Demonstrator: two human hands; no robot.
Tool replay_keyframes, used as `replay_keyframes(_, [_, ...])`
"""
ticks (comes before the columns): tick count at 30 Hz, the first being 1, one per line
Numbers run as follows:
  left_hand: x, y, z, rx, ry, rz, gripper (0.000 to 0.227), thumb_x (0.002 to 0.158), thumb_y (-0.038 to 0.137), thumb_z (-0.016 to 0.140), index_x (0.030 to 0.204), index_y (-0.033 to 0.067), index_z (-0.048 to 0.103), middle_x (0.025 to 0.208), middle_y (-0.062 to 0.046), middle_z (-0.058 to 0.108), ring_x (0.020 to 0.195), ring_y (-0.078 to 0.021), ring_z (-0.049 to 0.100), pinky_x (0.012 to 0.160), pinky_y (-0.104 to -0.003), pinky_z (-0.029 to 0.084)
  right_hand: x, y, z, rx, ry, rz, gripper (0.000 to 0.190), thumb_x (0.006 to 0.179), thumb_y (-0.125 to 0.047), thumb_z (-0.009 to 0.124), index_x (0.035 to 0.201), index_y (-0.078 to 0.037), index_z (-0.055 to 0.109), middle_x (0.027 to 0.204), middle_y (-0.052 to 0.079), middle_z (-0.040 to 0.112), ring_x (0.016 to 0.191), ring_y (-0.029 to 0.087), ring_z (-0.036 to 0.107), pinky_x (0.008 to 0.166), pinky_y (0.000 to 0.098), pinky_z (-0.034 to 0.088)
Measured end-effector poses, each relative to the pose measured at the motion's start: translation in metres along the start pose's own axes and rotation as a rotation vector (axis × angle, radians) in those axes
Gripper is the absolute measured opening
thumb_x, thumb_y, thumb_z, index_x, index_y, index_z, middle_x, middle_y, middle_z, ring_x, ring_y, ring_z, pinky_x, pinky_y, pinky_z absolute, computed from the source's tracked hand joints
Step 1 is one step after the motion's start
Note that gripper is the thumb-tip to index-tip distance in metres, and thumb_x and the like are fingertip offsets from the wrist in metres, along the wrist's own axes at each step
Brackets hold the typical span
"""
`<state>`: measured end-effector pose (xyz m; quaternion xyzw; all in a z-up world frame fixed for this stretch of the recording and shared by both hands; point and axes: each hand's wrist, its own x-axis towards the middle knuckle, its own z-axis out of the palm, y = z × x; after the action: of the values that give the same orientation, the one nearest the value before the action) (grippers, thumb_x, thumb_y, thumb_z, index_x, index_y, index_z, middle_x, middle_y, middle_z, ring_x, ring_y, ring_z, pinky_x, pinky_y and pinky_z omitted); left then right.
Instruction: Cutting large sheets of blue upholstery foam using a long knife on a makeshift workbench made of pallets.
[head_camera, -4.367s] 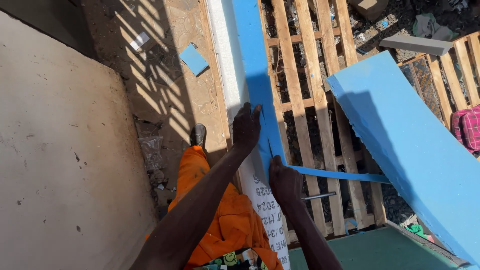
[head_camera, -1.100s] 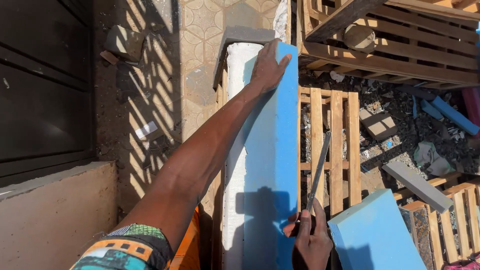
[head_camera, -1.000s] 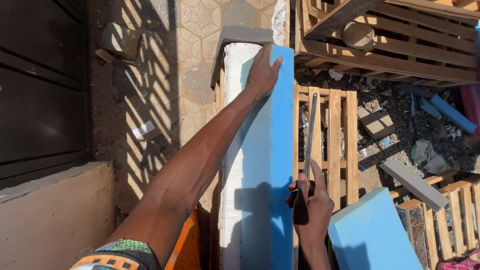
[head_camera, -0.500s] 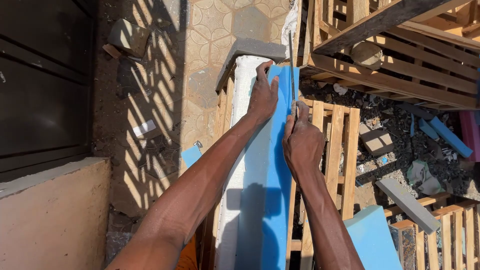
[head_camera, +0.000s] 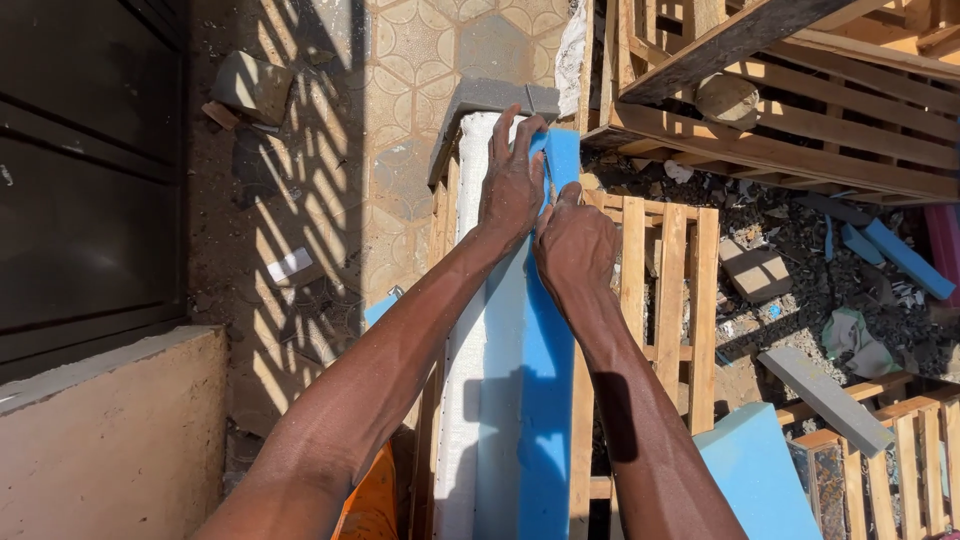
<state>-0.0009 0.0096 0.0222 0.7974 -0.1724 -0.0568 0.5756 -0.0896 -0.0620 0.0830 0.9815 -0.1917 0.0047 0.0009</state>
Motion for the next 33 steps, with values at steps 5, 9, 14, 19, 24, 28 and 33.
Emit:
replay_keyframes(5, [-0.003,-0.004,-0.003,0.148,0.061,0.097,0.031,0.105,0.003,0.056,0.121,0.0289,0.053,0.157,-0.006,0.031,0.153,-0.0404,0.026,0.112,-0.056,0.052,-0.038,-0.011,-0.035,0.133,-0.107,0.012,0.037,0.100,-0.023,0.048,0.117,0.005,0.067,0.057,0.023,0.064,0.061,0.045,0.072,0.053,0.0523,0.058])
replay_keyframes(9, [0.001,-0.027,0.001,0.126,0.042,0.090,0.037,0.103,0.002,0.060,0.122,0.0337,0.059,0.159,0.000,0.030,0.156,-0.0347,0.022,0.115,-0.055,0.050,-0.052,-0.018,-0.050,0.146,-0.210,0.102,0.035,0.100,-0.023,0.048,0.113,0.004,0.067,0.057,0.023,0.065,0.061,0.044,0.072,0.053,0.0520,0.057])
replay_keyframes(14, [0.001,-0.035,-0.005,0.044,0.031,0.113,0.049,0.102,-0.004,0.053,0.126,0.0364,0.067,0.158,-0.002,0.034,0.155,-0.0347,0.020,0.117,-0.058,0.046,-0.010,-0.016,0.001,0.162,-0.109,0.060,0.040,0.096,-0.023,0.051,0.117,0.006,0.068,0.057,0.019,0.063,0.064,0.043,0.072,0.055,0.0505,0.057])
replay_keyframes(19, [0.006,-0.087,0.013,0.080,-0.016,0.131,0.058,0.098,-0.006,0.055,0.130,0.0403,0.068,0.162,0.000,0.030,0.157,-0.0323,0.017,0.123,-0.057,0.037,-0.097,-0.025,-0.063,0.236,-0.290,0.223,0.036,0.102,-0.023,0.048,0.104,0.005,0.071,0.059,0.025,0.064,0.065,0.044,0.073,0.060,0.0491,0.058])
replay_keyframes(24, [0.012,-0.072,0.004,0.126,-0.075,0.163,0.069,0.095,-0.009,0.057,0.131,0.0481,0.069,0.164,0.001,0.026,0.158,-0.0292,0.012,0.126,-0.055,0.032,-0.090,-0.021,-0.044,0.203,-0.282,0.201,0.039,0.104,-0.027,0.045,0.118,0.002,0.068,0.059,0.023,0.065,0.065,0.041,0.074,0.060,0.0510,0.059])
replay_keyframes(28, [0.001,-0.059,-0.009,-0.211,0.023,0.315,0.059,0.116,0.046,0.018,0.134,0.0306,0.072,0.165,0.007,0.029,0.159,-0.0262,0.018,0.120,-0.065,0.043,-0.105,-0.013,-0.018,0.145,-0.174,0.097,0.036,0.106,-0.028,0.041,0.124,-0.001,0.058,0.055,0.011,0.057,0.049,0.031,0.056,0.045,0.0464,0.040])
replay_keyframes(33, [0.003,-0.046,-0.027,-0.126,0.054,0.388,0.046,0.118,0.033,0.030,0.135,0.0331,0.072,0.166,0.006,0.031,0.160,-0.0262,0.018,0.121,-0.064,0.036,-0.168,-0.018,-0.039,0.075,-0.592,0.331,0.041,0.110,-0.046,0.031,0.134,-0.015,0.043,0.061,0.004,0.058,0.059,0.026,0.065,0.058,0.0443,0.057])
